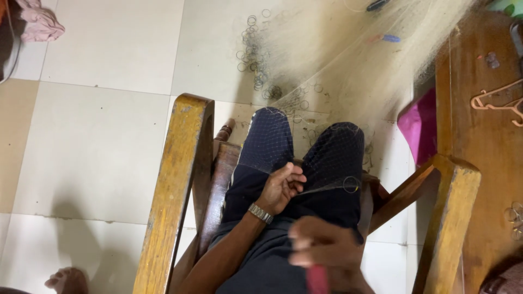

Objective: Repairing a fishing net by tying knots with a shuttle tool.

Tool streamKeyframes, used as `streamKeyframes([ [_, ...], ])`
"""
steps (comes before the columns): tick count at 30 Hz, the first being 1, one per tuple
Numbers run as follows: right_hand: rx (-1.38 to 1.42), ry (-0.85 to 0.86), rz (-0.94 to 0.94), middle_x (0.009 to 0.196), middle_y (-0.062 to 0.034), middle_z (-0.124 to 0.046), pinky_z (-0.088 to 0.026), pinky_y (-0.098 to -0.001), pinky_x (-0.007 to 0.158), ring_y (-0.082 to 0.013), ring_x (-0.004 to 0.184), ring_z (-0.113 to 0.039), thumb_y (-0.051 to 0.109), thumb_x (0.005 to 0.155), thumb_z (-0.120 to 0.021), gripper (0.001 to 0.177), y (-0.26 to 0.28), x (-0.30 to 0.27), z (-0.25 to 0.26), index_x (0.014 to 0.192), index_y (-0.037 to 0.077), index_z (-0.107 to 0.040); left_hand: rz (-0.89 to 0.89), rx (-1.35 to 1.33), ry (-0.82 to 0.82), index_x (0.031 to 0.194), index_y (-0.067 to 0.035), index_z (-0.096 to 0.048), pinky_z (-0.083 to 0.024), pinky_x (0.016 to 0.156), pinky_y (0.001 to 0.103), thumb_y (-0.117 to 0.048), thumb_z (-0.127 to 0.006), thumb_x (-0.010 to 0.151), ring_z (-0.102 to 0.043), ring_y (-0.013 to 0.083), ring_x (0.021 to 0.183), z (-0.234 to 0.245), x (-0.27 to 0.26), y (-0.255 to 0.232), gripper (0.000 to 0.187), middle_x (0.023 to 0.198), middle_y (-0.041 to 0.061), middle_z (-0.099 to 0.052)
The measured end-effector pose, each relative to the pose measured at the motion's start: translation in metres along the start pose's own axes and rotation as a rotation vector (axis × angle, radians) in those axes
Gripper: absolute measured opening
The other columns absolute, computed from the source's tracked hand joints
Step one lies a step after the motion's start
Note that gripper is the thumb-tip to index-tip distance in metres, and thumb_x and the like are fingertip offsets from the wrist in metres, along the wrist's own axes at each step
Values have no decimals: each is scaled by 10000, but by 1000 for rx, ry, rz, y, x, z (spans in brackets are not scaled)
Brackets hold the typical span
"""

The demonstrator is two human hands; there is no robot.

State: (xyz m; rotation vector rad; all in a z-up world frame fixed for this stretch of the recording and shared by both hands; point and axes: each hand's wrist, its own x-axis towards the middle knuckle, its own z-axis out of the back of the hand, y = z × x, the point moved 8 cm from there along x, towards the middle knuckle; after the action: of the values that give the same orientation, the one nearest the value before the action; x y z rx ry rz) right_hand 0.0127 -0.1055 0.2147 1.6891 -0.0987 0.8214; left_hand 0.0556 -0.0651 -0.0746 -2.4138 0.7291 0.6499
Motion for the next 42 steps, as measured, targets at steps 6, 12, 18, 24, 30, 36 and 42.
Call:
streamKeyframes([
  [6,-286,547,101,821,-29,-537,-339,-340,651,-200,600,-436,81,1001,-301,294,-15,36,-108,994,115,-593,-46,81,12,873,-74,-617,-417,488,185,-101,-670,760,-568,130,565,0,0,-1,128,752,77,-638],
  [12,-623,806,135,842,-39,-438,-304,-354,700,-205,693,-420,171,1041,-327,226,-16,17,-137,1153,165,-522,-56,-1,-22,920,-103,-540,-438,483,165,-160,-629,829,-599,143,592,7,2,3,139,774,95,-625],
  [18,-19,774,-324,946,-191,-508,-417,-359,660,-333,844,-566,113,1017,-367,140,-44,0,-129,1075,33,-467,-48,-27,-143,939,-74,-581,-404,393,183,-156,-614,855,-574,142,530,1,-4,-8,123,708,71,-616],
  [24,-327,644,233,890,-89,-538,-445,-389,704,-260,700,-494,142,1063,-400,251,-26,18,-127,1286,57,-477,-153,3,-133,913,-51,-605,-412,442,188,-118,-638,820,-576,136,541,11,2,-2,119,701,78,-625],
  [30,92,519,-223,910,-69,-545,-397,-319,688,-195,735,-498,267,998,-302,343,-29,27,-112,1045,17,-532,-161,55,-100,880,-71,-587,-432,501,198,-82,-647,806,-583,147,607,17,5,1,96,747,92,-624],
  [36,248,-379,-650,597,-143,-553,-434,-276,412,-204,452,-521,114,847,-539,248,-60,35,4,954,-95,-619,-234,112,-45,847,-66,-579,-406,527,202,-79,-627,796,-555,131,621,11,7,-7,72,724,66,-601],
  [42,-589,84,-743,591,-27,-685,-500,-263,434,-140,443,-635,136,836,-525,338,-89,-4,89,1173,107,-537,-168,9,-25,904,-66,-581,-451,478,185,-70,-608,847,-617,167,576,16,8,5,63,713,102,-625],
])
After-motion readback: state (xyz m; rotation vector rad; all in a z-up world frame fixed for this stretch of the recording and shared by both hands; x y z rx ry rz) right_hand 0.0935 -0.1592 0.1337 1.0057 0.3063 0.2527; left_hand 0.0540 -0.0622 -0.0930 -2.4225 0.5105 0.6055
